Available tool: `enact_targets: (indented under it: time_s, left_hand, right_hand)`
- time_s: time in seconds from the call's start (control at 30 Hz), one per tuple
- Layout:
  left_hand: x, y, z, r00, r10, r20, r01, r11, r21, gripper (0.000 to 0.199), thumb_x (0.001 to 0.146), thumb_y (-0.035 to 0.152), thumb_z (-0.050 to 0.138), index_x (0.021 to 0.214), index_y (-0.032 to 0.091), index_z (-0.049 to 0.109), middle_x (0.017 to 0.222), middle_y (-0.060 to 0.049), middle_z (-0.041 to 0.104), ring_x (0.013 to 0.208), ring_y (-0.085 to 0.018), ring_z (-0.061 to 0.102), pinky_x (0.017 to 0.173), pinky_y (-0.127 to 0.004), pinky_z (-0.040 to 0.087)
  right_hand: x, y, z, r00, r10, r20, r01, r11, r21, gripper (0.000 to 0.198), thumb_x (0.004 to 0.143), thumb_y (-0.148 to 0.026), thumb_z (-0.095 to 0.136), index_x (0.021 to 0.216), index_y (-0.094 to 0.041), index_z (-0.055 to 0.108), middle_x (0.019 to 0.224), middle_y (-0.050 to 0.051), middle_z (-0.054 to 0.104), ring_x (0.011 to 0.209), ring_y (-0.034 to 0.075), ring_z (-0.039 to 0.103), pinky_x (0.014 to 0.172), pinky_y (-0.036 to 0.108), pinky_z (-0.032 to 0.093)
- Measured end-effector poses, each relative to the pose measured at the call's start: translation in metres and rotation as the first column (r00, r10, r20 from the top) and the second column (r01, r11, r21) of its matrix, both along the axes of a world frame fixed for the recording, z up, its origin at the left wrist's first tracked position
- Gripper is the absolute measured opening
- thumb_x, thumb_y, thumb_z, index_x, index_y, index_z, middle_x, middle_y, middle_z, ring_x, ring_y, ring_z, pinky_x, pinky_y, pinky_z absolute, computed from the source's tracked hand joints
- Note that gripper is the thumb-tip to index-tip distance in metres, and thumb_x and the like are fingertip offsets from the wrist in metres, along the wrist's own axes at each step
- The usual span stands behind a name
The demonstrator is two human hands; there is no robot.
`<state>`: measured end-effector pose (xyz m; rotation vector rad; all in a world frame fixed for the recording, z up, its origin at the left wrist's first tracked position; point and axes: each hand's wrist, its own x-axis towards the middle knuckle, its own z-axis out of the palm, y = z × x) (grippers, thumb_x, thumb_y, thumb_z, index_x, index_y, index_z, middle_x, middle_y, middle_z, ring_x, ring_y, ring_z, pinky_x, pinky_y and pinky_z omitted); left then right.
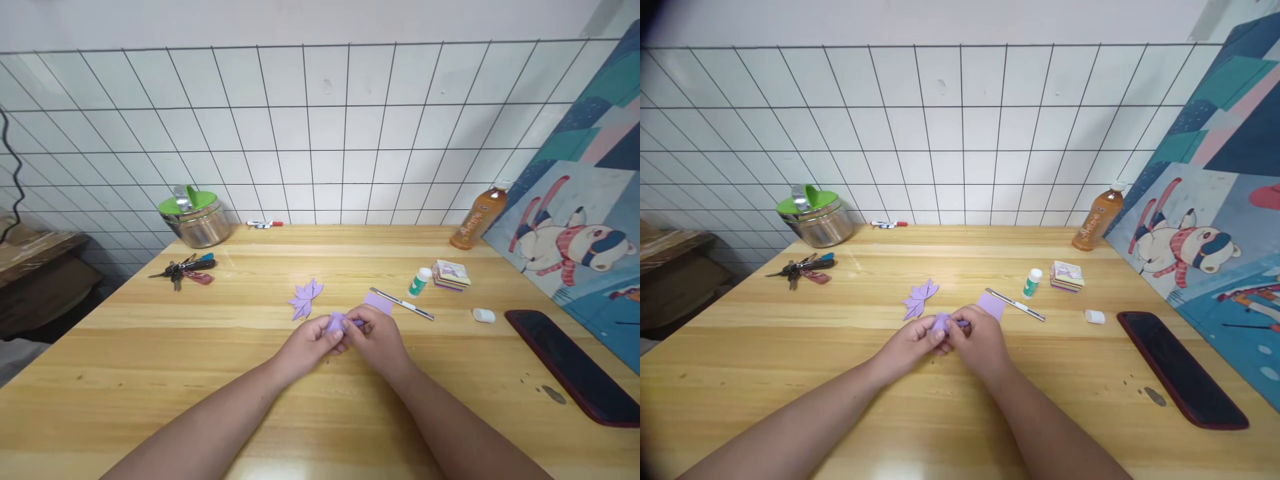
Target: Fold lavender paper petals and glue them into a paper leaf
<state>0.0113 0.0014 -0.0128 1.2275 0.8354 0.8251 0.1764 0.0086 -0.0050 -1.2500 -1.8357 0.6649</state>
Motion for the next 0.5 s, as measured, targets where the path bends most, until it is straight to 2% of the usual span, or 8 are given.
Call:
enact_targets:
  time_s: [0.1,0.23,0.4,0.5]
  left_hand:
    - [0.0024,-0.0006,0.0003,0.997,0.015,-0.069,-0.011,0.998,0.058,0.033,0.078,0.044,0.060,0.087,0.012,0.062,0.077,-0.005,0.063,0.070,-0.014,0.056,0.066,-0.025,0.044]
    - [0.0018,0.0007,-0.0022,0.998,0.027,-0.058,-0.025,0.999,0.039,0.032,0.074,0.042,0.065,0.087,0.013,0.061,0.075,-0.004,0.062,0.068,-0.013,0.056,0.062,-0.023,0.043]
    - [-0.0025,0.0034,-0.0020,1.000,0.012,0.023,-0.010,0.994,-0.113,0.048,0.083,0.053,0.047,0.096,0.011,0.064,0.082,-0.012,0.068,0.070,-0.016,0.061,0.064,-0.027,0.046]
    - [-0.0037,0.0049,-0.0035,0.998,0.029,0.057,-0.019,0.984,-0.179,0.048,0.081,0.054,0.050,0.094,0.010,0.064,0.078,-0.013,0.069,0.064,-0.015,0.061,0.059,-0.025,0.045]
  right_hand:
    - [-0.0002,-0.0008,0.0015,1.000,-0.029,0.007,0.029,0.999,0.019,0.007,0.077,-0.024,0.056,0.073,-0.020,0.060,0.072,0.001,0.062,0.064,0.013,0.056,0.055,0.023,0.045]
    - [0.0010,-0.0005,0.0016,1.000,0.002,0.014,-0.002,0.999,0.048,0.005,0.076,-0.023,0.057,0.073,-0.020,0.060,0.073,0.001,0.062,0.069,0.014,0.058,0.058,0.023,0.046]
    - [0.0027,0.0007,0.0005,0.996,0.017,-0.087,-0.011,0.997,0.071,0.007,0.077,-0.024,0.058,0.074,-0.020,0.062,0.072,0.002,0.063,0.067,0.014,0.059,0.057,0.024,0.048]
    - [0.0024,0.0004,0.0009,0.984,-0.015,-0.178,0.024,0.999,0.047,0.009,0.077,-0.026,0.058,0.074,-0.019,0.062,0.074,0.003,0.063,0.067,0.015,0.060,0.056,0.024,0.049]
